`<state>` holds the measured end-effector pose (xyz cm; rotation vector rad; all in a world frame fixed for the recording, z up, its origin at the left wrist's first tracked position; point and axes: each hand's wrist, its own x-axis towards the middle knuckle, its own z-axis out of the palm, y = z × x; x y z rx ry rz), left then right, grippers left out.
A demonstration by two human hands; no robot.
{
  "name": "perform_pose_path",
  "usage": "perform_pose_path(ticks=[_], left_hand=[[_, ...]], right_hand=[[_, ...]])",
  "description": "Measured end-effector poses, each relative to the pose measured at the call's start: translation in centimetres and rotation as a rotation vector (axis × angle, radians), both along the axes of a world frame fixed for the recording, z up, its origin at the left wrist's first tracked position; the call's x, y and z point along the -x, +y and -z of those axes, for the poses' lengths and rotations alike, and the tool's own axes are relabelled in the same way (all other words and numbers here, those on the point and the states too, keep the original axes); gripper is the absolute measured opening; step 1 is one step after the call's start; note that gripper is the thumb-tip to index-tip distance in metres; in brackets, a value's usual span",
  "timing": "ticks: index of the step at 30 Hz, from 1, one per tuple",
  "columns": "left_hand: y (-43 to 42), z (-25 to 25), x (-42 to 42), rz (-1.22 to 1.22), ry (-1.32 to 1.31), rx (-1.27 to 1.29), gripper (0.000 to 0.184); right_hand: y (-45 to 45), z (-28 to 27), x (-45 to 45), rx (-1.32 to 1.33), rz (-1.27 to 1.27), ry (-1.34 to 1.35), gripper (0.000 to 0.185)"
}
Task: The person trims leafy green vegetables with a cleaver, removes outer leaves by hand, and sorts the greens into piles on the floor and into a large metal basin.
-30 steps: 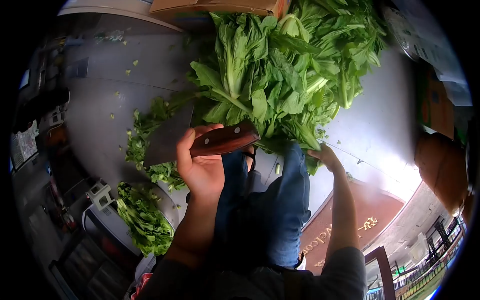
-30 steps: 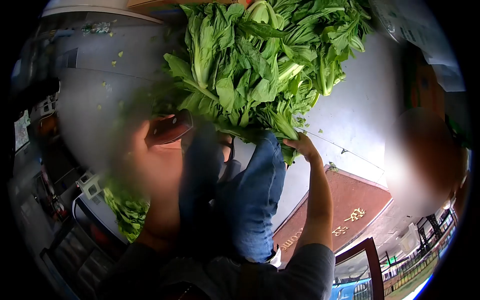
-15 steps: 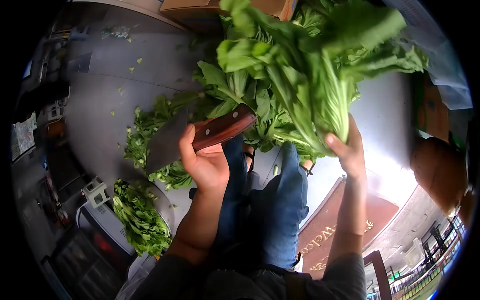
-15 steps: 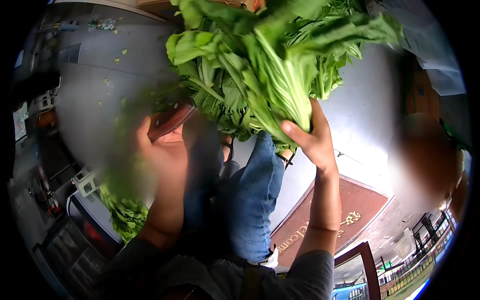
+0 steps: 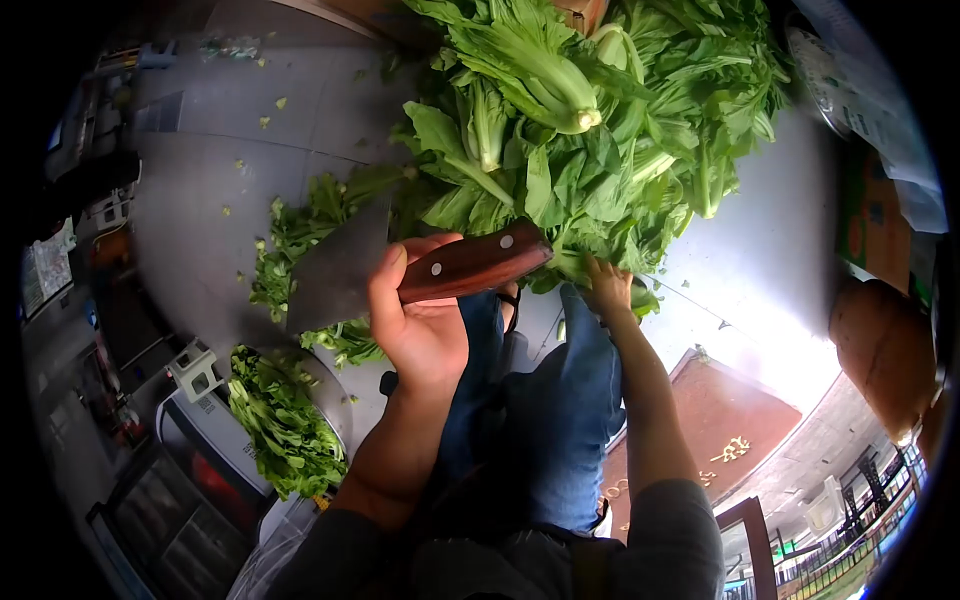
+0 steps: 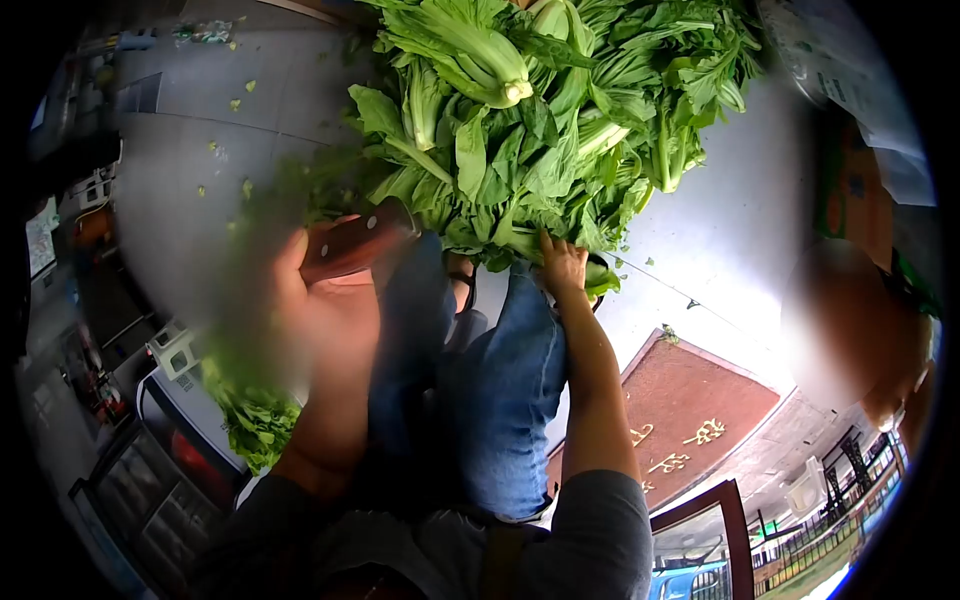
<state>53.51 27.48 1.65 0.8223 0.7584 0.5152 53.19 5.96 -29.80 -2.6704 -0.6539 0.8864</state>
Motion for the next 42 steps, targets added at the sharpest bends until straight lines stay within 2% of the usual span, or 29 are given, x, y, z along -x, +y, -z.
perform_pose_path(ticks=[2, 4, 6, 7, 9, 10, 12, 16, 20, 22, 24, 25, 28, 29, 31, 35, 38, 41, 42], left_hand=[[0.3, 0.3, 0.4, -0.019, 0.016, 0.009, 0.029], [0.5, 0.5, 0.6, -0.035, 0.021, 0.013, 0.029], [0.8, 0.4, 0.8, -0.042, 0.02, 0.003, 0.029], [0.9, 0.4, 0.9, -0.042, 0.001, -0.002, 0.027], [1.2, 0.5, 1.4, -0.045, -0.038, -0.006, 0.025], [1.3, 0.7, 1.5, -0.067, -0.021, -0.009, 0.023], [2.0, 1.4, 1.7, -0.114, 0.005, -0.015, 0.021], [3.2, 1.1, 3.8, -0.018, -0.041, -0.035, 0.016], [2.8, -4.2, 7.3, 0.074, -0.099, 0.009, 0.013], [3.0, -6.7, 9.7, 0.211, -0.116, 0.099, 0.012], [3.3, -9.1, 12.1, 0.417, -0.177, 0.126, 0.013], [3.5, -10.4, 13.4, 0.522, -0.207, 0.136, 0.014], [3.2, -13.6, 16.9, 0.711, -0.218, 0.118, 0.02], [3.1, -14.3, 18.2, 0.732, -0.215, 0.138, 0.02], [3.0, -15.4, 20.5, 0.77, -0.158, 0.17, 0.022], [2.8, -13.5, 23.6, 0.798, -0.471, 0.538, 0.015], [1.7, -12.4, 24.7, 0.857, -0.959, 0.948, 0.017], [0.1, -14.1, 26.2, 0.554, -0.667, 0.425, 0.025], [0.2, -13.8, 25.6, 0.72, -0.889, 0.396, 0.031]], right_hand=[[-1.5, -0.3, -1.1, 0.121, -0.011, 0.046, 0.046], [-3.9, -1.1, -2.0, 0.026, 0.215, 0.071, 0.034], [-7.3, -1.5, -2.9, -0.226, 0.45, 0.178, 0.026], [-8.8, -2.1, -3.0, -0.441, 0.659, 0.353, 0.024], [-9.9, -8.3, -4.0, -0.793, 1.095, 0.731, 0.019], [-9.5, -11.8, -4.3, -1.058, 1.173, 0.815, 0.024], [-10.1, -15.7, -4.4, -1.303, 1.215, 0.909, 0.029], [-8.7, -22.5, -4.8, -1.636, 1.17, 1.047, 0.041], [-6.9, -29.1, -3.4, -1.673, 0.919, 1.157, 0.045], [-5.3, -32.9, -1.6, -1.638, 0.909, 1.199, 0.041], [-4.5, -34.1, 0.2, -1.626, 0.656, 1.235, 0.039], [-4.2, -35.5, 1.5, -1.596, 0.644, 1.232, 0.034], [-2.2, -36.8, 5.2, -1.428, 0.511, 0.81, 0.026], [-1.2, -38.7, 6.5, -1.456, 0.473, 0.873, 0.024], [0.0, -40.8, 7.9, -1.426, 0.325, 0.782, 0.023], [0.9, -46.0, 11.2, -1.255, 0.133, 0.485, 0.026], [1.0, -47.7, 13.0, -1.135, 0.051, 0.483, 0.027], [0.9, -46.8, 14.8, -1.062, 0.043, 0.603, 0.027], [1.0, -46.4, 15.6, -1.05, 0.057, 0.655, 0.028]])
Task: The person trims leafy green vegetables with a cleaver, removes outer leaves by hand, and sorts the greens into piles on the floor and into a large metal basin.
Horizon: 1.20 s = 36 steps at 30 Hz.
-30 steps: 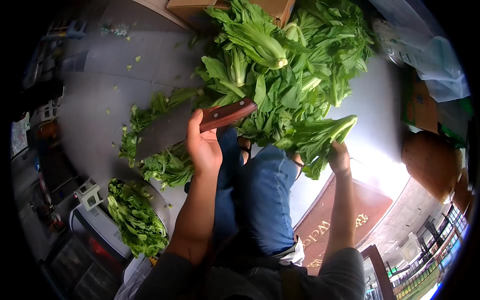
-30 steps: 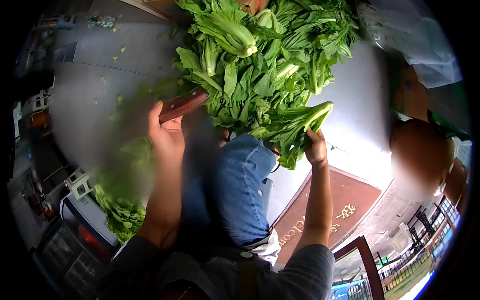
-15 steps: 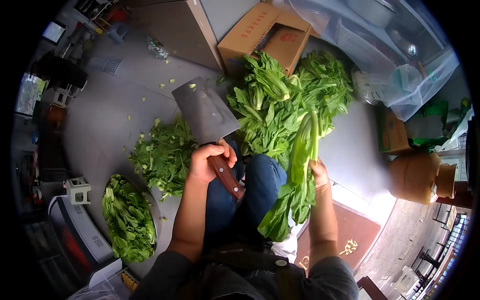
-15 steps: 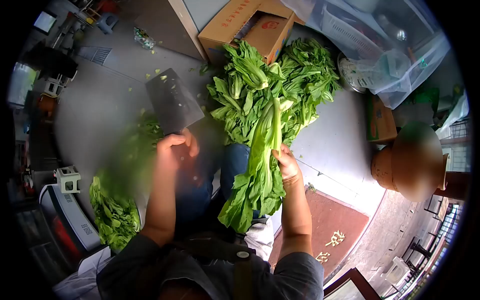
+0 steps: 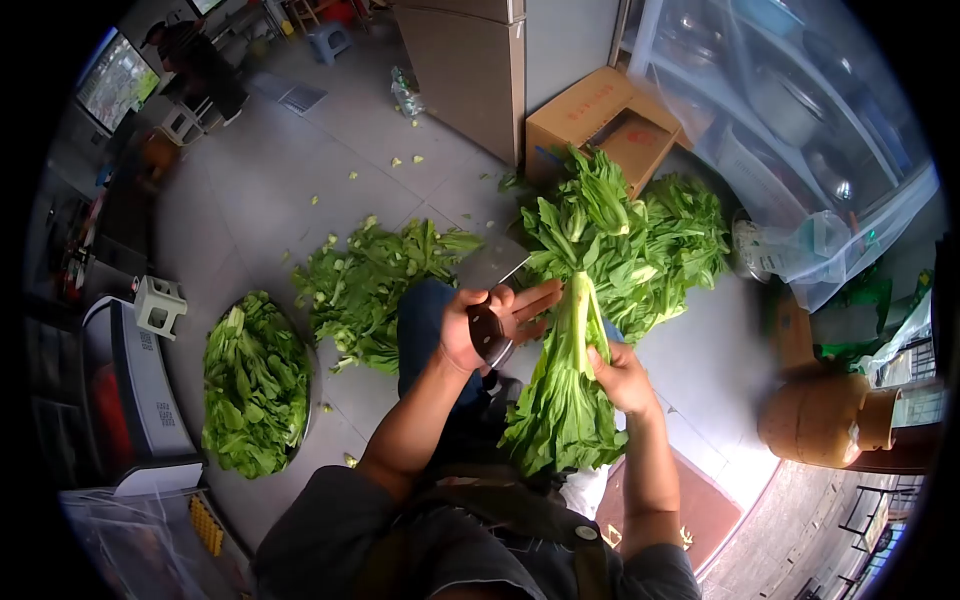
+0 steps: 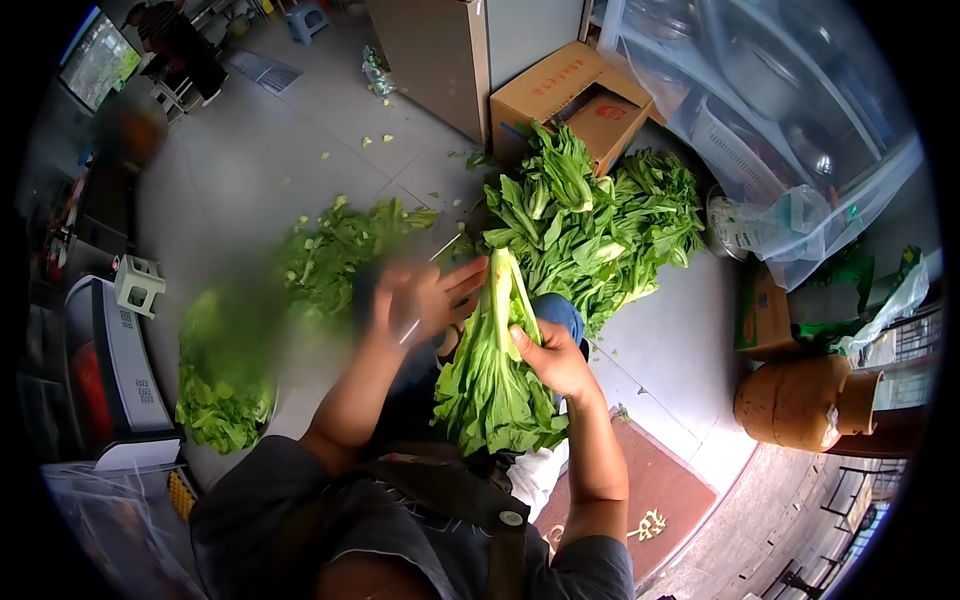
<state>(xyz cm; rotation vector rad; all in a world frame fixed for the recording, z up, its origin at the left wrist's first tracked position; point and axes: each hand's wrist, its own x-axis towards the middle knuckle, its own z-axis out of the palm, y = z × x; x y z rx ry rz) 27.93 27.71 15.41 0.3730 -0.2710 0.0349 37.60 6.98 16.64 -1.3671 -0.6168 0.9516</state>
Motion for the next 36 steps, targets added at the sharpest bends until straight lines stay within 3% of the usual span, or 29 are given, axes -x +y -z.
perform_pose_path(ticks=[3, 6, 8, 10, 11, 12, 14, 16, 18, 20, 21, 24, 25, 28, 29, 30, 32, 34, 36], left_hand=[[-0.7, 0.0, -0.3, 0.074, -0.048, 0.024, 0.038], [-1.0, -0.4, 0.9, 0.06, 0.055, -0.091, 0.033], [0.0, 0.0, 1.8, -0.009, 0.028, -0.131, 0.027], [0.1, -1.3, 3.5, -0.091, 0.15, -0.017, 0.022], [0.7, -1.0, 4.5, -0.121, 0.32, 0.009, 0.017], [1.9, -0.1, 5.0, -0.192, 0.28, -0.082, 0.013], [3.7, 0.0, 6.5, -0.385, 0.377, -0.208, 0.013], [6.1, 0.1, 8.6, -0.528, 0.492, -0.494, 0.015], [7.3, 0.7, 10.2, -0.7, 0.696, -0.833, 0.016], [7.6, 1.7, 11.5, -0.823, 0.702, -0.914, 0.018], [7.5, 1.2, 12.3, -0.842, 0.715, -1.017, 0.019], [7.2, 1.3, 14.4, -0.835, 0.726, -1.189, 0.025], [7.2, 1.3, 15.2, -0.782, 0.743, -1.191, 0.029], [7.8, 1.8, 17.7, -0.716, 0.694, -1.187, 0.037], [8.1, 2.6, 18.6, -0.708, 0.665, -1.176, 0.039], [8.7, 3.6, 19.5, -0.605, 0.586, -0.943, 0.039], [9.0, 5.9, 20.5, -0.721, 0.696, -0.816, 0.039], [9.8, 5.9, 21.3, -0.889, 0.741, -0.852, 0.03], [11.1, 5.6, 21.0, -0.96, 0.89, -0.671, 0.022]], right_hand=[[1.2, 0.6, 2.1, 0.059, 0.011, 0.146, 0.033], [2.9, 2.6, 3.2, 0.102, -0.054, 0.262, 0.037], [4.3, 2.5, 4.4, 0.115, -0.061, 0.32, 0.031], [5.6, 2.6, 5.4, 0.105, -0.101, 0.275, 0.021], [6.6, 1.3, 5.9, 0.168, -0.113, 0.106, 0.018], [7.3, 0.2, 6.6, 0.221, -0.123, -0.066, 0.018], [8.9, 1.1, 6.8, 0.024, -0.025, -0.142, 0.021], [10.0, 2.4, 5.9, -0.06, 0.197, -0.052, 0.021], [11.6, 0.3, 7.7, -0.046, 0.136, -0.257, 0.026], [13.8, -0.8, 9.6, 0.035, -0.148, -0.66, 0.037], [15.0, -1.0, 10.8, -0.038, -0.261, -0.753, 0.053], [17.7, -1.1, 13.8, 0.162, -0.286, -0.825, 0.039], [18.3, 0.0, 14.2, 0.121, -0.273, -0.873, 0.031], [18.8, 1.3, 15.4, 0.077, -0.28, -0.796, 0.024], [19.2, 1.7, 15.6, 0.123, -0.278, -0.595, 0.022], [19.5, 1.4, 16.2, 0.175, -0.277, -0.395, 0.02], [20.4, -0.2, 17.0, 0.161, -0.163, -0.117, 0.019], [21.1, -0.1, 16.3, 0.096, -0.071, -0.066, 0.019], [21.8, 0.5, 15.0, 0.046, -0.004, -0.012, 0.017]])
